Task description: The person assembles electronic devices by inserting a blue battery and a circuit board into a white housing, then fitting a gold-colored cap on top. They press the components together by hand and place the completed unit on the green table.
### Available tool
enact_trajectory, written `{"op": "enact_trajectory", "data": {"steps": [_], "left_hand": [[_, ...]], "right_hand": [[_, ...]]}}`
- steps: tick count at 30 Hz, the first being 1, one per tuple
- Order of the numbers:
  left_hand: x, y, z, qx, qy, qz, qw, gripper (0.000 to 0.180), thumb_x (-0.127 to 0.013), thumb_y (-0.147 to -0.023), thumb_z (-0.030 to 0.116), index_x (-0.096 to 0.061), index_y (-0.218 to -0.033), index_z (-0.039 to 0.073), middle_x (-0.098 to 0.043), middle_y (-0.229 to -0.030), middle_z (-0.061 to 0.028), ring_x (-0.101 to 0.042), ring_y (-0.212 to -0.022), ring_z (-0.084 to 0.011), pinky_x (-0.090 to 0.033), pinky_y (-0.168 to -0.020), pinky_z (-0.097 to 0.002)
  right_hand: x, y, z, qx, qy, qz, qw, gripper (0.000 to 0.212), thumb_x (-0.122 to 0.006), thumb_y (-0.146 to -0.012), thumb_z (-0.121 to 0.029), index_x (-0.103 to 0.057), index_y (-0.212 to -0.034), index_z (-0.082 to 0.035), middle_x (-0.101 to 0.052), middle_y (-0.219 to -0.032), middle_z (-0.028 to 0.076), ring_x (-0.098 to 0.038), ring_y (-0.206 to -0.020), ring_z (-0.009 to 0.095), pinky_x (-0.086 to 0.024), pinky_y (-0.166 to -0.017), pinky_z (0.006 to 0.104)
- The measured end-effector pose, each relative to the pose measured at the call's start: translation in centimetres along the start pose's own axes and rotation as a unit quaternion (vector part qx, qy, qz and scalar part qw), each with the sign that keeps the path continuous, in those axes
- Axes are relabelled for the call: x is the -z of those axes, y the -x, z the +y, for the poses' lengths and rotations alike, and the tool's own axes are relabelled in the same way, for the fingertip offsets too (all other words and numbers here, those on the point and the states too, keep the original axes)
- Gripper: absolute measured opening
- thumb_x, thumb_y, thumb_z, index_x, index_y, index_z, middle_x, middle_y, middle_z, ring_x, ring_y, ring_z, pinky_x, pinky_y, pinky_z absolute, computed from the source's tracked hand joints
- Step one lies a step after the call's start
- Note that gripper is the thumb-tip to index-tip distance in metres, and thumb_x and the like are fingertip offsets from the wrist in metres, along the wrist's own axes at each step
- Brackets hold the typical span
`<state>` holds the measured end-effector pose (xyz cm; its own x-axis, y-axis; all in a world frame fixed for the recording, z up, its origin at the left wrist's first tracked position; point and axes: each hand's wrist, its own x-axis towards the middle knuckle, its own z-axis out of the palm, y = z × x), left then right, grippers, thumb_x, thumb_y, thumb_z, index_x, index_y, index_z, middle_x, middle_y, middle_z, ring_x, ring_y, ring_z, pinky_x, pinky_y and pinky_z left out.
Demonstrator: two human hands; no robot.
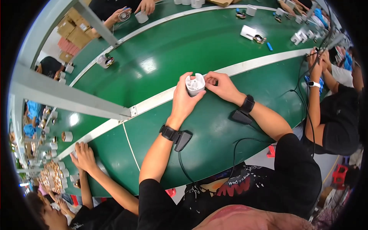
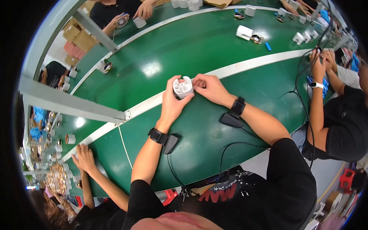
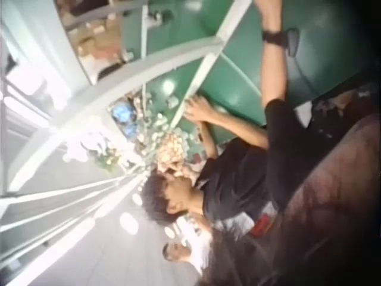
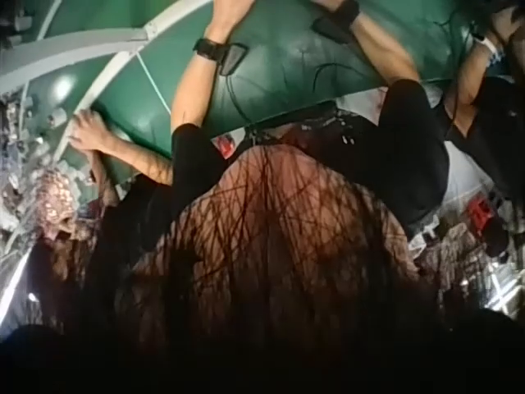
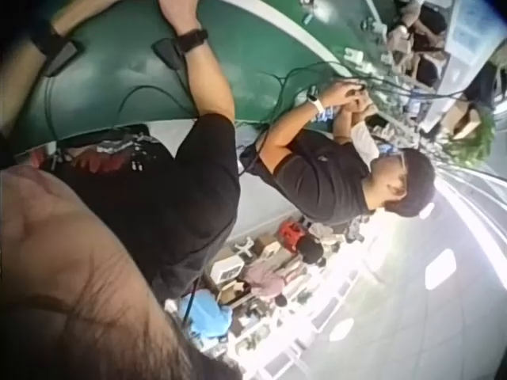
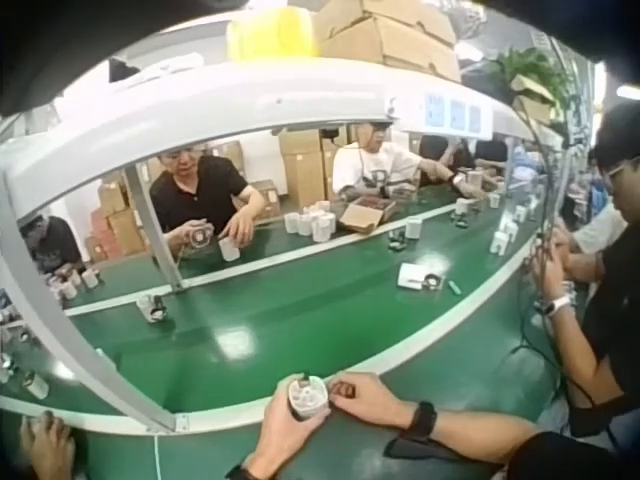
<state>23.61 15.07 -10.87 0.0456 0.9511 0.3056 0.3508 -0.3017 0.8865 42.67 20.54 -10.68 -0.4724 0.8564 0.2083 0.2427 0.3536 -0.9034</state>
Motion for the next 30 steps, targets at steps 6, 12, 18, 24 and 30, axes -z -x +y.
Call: {"op": "enact_trajectory", "data": {"steps": [6, 12, 18, 24, 30], "left_hand": [[0.0, -0.1, 0.4, 0.02, -0.01, 0.008, 1.0, 0.068, -0.079, -0.074, 0.009, -0.045, -0.133, 0.008, -0.062, -0.121, -0.0151, -0.064, -0.107, -0.0325, -0.052, -0.09, -0.0419], [-0.9, -0.4, 0.6, 0.013, -0.013, 0.003, 1.0, 0.068, -0.08, -0.073, 0.009, -0.045, -0.132, 0.009, -0.062, -0.122, -0.013, -0.062, -0.11, -0.0328, -0.051, -0.092, -0.0429], [-0.3, -0.2, 0.1, 0.016, -0.044, 0.0, 0.999, 0.067, -0.08, -0.073, 0.01, -0.046, -0.13, 0.01, -0.062, -0.122, -0.0108, -0.06, -0.113, -0.0333, -0.049, -0.093, -0.0433], [-0.1, 0.1, -0.2, 0.018, -0.039, -0.001, 0.999, 0.065, -0.08, -0.073, 0.011, -0.047, -0.129, 0.01, -0.062, -0.121, -0.0108, -0.06, -0.113, -0.0326, -0.049, -0.093, -0.0432], [-0.3, -0.2, 0.6, 0.041, -0.005, -0.016, 0.999, 0.063, -0.081, -0.072, 0.01, -0.048, -0.127, 0.009, -0.061, -0.119, -0.0114, -0.06, -0.113, -0.0319, -0.049, -0.094, -0.0416]], "right_hand": [[10.3, -3.7, 4.3, -0.004, 0.089, 0.327, 0.941, 0.012, -0.065, -0.089, -0.008, -0.069, -0.098, 0.0, -0.07, -0.089, 0.006, -0.065, -0.084, 0.012, -0.051, -0.076, 0.0263], [28.7, -2.5, 12.9, -0.051, 0.47, 0.53, 0.704, 0.028, -0.07, -0.083, -0.027, -0.073, -0.105, -0.009, -0.073, -0.096, 0.013, -0.069, -0.09, 0.031, -0.054, -0.082, 0.0408], [26.9, -3.2, 14.7, -0.165, 0.435, 0.375, 0.802, 0.037, -0.072, -0.081, -0.028, -0.069, -0.112, -0.008, -0.072, -0.103, 0.013, -0.069, -0.091, 0.033, -0.053, -0.083, 0.0427], [25.7, -4.1, 13.5, -0.285, 0.4, 0.242, 0.837, 0.041, -0.073, -0.085, -0.023, -0.064, -0.121, -0.006, -0.068, -0.099, 0.015, -0.068, -0.077, 0.026, -0.054, -0.072, 0.0383], [25.2, -2.4, 11.6, -0.139, -0.665, 0.044, 0.732, 0.029, -0.064, -0.095, -0.013, -0.06, -0.121, -0.003, -0.065, -0.098, 0.009, -0.064, -0.08, 0.015, -0.051, -0.068, 0.0263]]}}
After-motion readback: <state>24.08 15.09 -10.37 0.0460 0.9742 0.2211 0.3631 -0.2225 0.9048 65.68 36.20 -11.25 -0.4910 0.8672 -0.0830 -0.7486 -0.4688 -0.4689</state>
